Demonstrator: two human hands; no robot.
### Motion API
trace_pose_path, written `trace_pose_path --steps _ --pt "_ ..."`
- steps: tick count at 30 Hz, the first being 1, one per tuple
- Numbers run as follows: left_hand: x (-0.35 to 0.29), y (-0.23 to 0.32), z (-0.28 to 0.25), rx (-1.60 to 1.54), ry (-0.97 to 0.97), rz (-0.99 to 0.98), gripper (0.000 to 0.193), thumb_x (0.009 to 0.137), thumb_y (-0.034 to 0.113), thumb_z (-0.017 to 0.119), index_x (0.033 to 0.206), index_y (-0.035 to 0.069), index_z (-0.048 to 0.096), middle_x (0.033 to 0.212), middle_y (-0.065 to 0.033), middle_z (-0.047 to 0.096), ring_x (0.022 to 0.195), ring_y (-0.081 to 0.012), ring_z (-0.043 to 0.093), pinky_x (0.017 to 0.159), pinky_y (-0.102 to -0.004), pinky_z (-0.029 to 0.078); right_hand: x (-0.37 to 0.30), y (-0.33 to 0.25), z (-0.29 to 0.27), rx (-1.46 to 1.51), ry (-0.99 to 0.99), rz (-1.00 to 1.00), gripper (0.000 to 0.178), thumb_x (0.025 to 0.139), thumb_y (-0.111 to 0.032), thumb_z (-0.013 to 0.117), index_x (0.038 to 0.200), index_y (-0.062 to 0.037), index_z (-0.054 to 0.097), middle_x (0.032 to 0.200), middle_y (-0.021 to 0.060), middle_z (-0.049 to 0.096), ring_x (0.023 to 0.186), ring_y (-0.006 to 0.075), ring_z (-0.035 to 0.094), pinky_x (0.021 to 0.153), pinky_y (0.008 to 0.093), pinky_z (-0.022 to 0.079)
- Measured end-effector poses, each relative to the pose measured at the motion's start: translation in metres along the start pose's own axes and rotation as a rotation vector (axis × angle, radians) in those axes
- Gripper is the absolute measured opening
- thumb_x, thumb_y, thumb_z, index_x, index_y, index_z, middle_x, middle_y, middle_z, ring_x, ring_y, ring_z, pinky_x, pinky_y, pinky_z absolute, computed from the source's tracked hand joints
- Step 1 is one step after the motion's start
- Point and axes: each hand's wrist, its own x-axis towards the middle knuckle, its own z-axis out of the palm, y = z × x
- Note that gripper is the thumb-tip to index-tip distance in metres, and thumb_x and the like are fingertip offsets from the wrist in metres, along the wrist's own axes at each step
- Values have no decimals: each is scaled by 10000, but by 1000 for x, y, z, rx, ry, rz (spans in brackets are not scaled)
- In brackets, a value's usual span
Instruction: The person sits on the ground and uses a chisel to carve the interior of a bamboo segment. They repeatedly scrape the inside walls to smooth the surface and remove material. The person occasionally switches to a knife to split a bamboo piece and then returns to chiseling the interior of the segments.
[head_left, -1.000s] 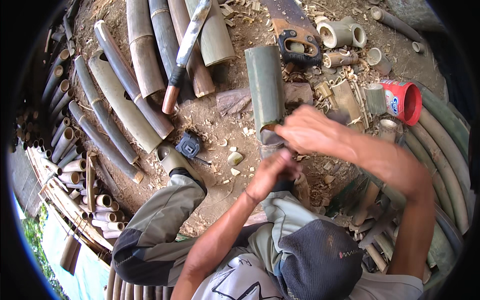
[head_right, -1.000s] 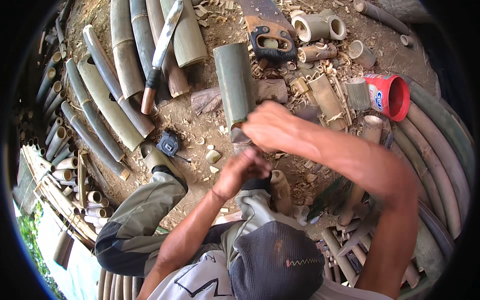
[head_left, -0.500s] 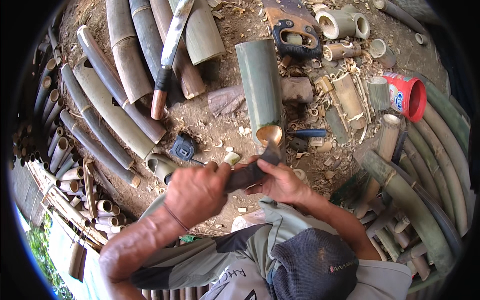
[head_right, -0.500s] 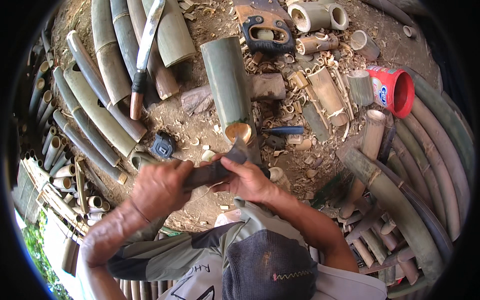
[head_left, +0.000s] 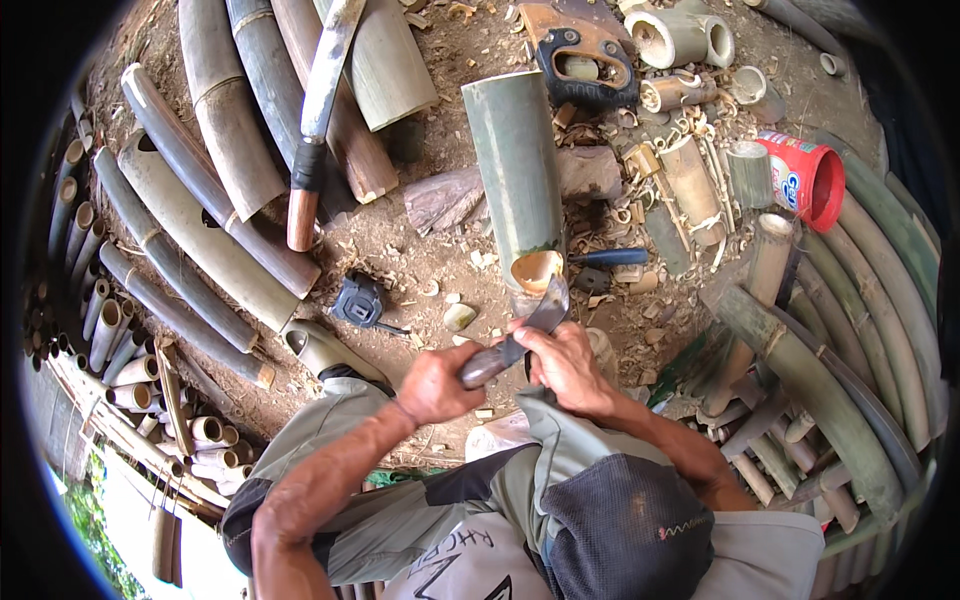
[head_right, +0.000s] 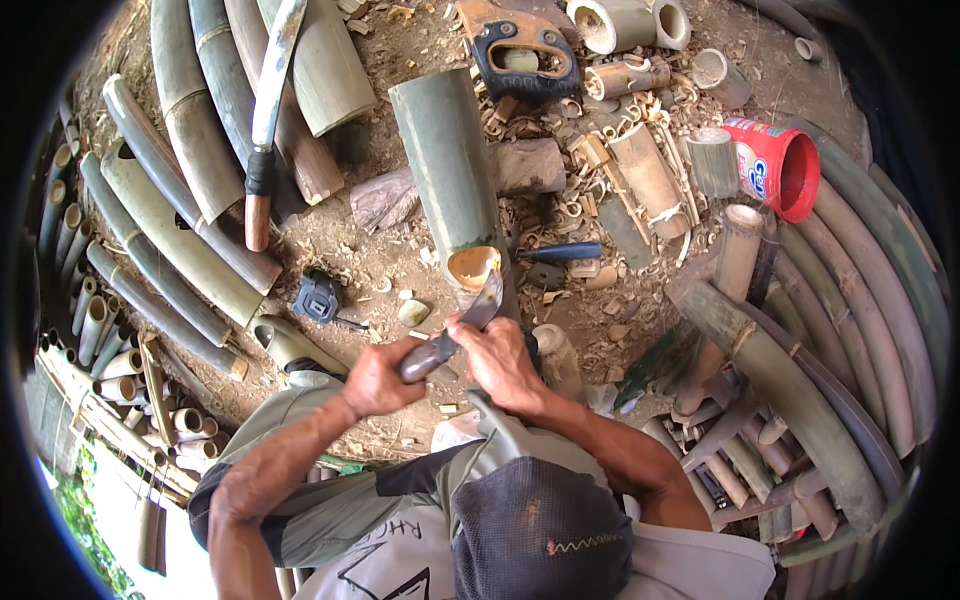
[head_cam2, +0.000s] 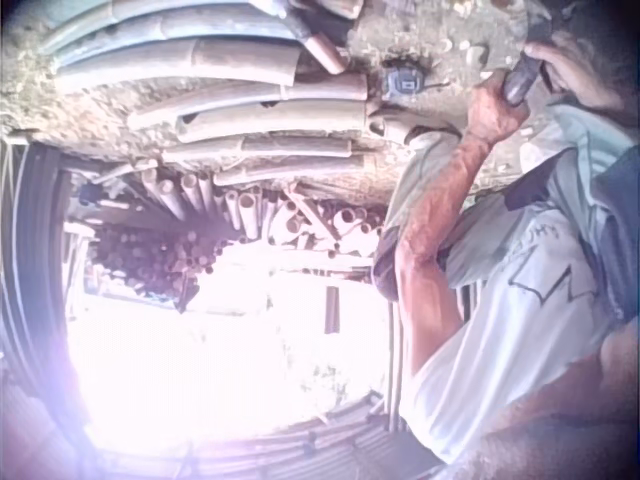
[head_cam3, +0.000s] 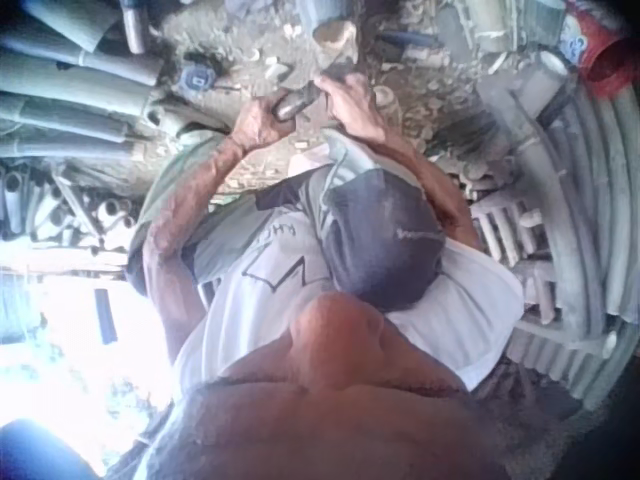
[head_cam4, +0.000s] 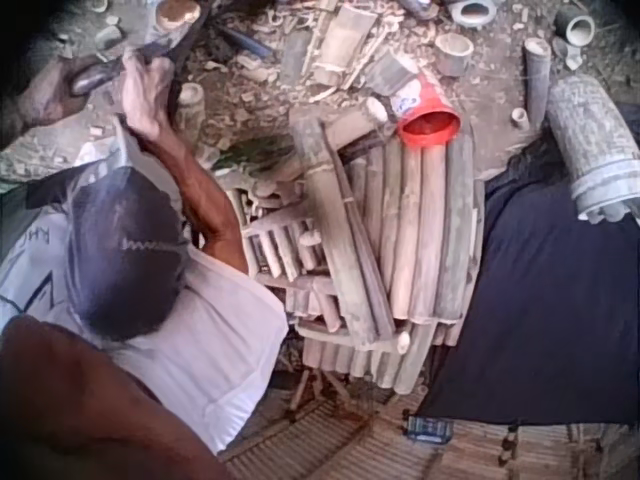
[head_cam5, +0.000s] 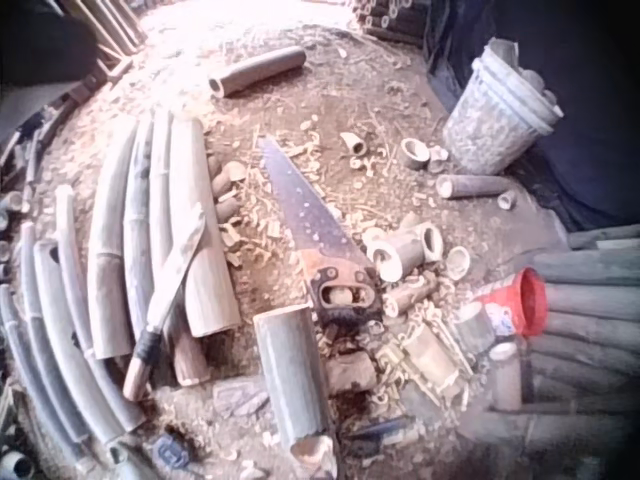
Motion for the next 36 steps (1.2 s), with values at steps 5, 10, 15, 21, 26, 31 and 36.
trace_pose_path --steps 5,10,15,21,26,31,36 --pt "-2 46 89 -256 134 -152 504 718 187 695 1139 -28 521 807 -281 665 703 -380 695 662 -441 582 -9 9 -10 -237 232 -237 279 998 -227 512 967 15 647 728 79 683 631 139 620 619 278 511" --pt "-2 63 59 268 -25 -73 380 800 150 664 1103 -7 496 825 -180 623 625 -325 657 569 -434 554 -6 15 -22 -53 40 -228 248 1017 -242 502 1064 -33 626 876 93 695 653 134 615 581 294 492" --pt "-8 85 -71 960 -136 34 250 818 120 620 1045 54 539 828 -87 619 677 -259 668 569 -381 530 25 24 11 851 -618 96 295 1025 -264 501 1277 -117 540 1003 57 677 641 136 608 667 398 530" --pt "24 77 -108 750 -373 53 291 731 147 643 1006 89 567 781 -143 677 716 -336 683 647 -465 535 19 12 9 764 -492 145 303 980 -268 584 1206 -66 609 791 1 618 481 82 454 579 326 502" --pt "9 39 -49 494 -142 43 317 722 165 666 1004 89 543 761 -144 673 693 -369 676 654 -484 547 3 -4 6 457 -110 77 290 952 -275 613 1053 -18 702 607 -18 537 422 86 424 470 301 455" --pt "-11 37 15 331 4 -31 451 726 213 713 1094 64 500 905 -174 645 782 -365 674 678 -473 550 -13 -5 -11 -244 -45 49 290 999 -263 534 1144 -38 644 731 83 626 445 92 460 522 282 496" --pt "-3 73 -62 869 26 179 176 794 111 615 958 70 568 842 -88 619 732 -238 668 616 -355 520 -7 0 -4 784 -478 54 323 1025 -245 496 1304 -83 494 1010 95 658 572 132 545 712 390 540"
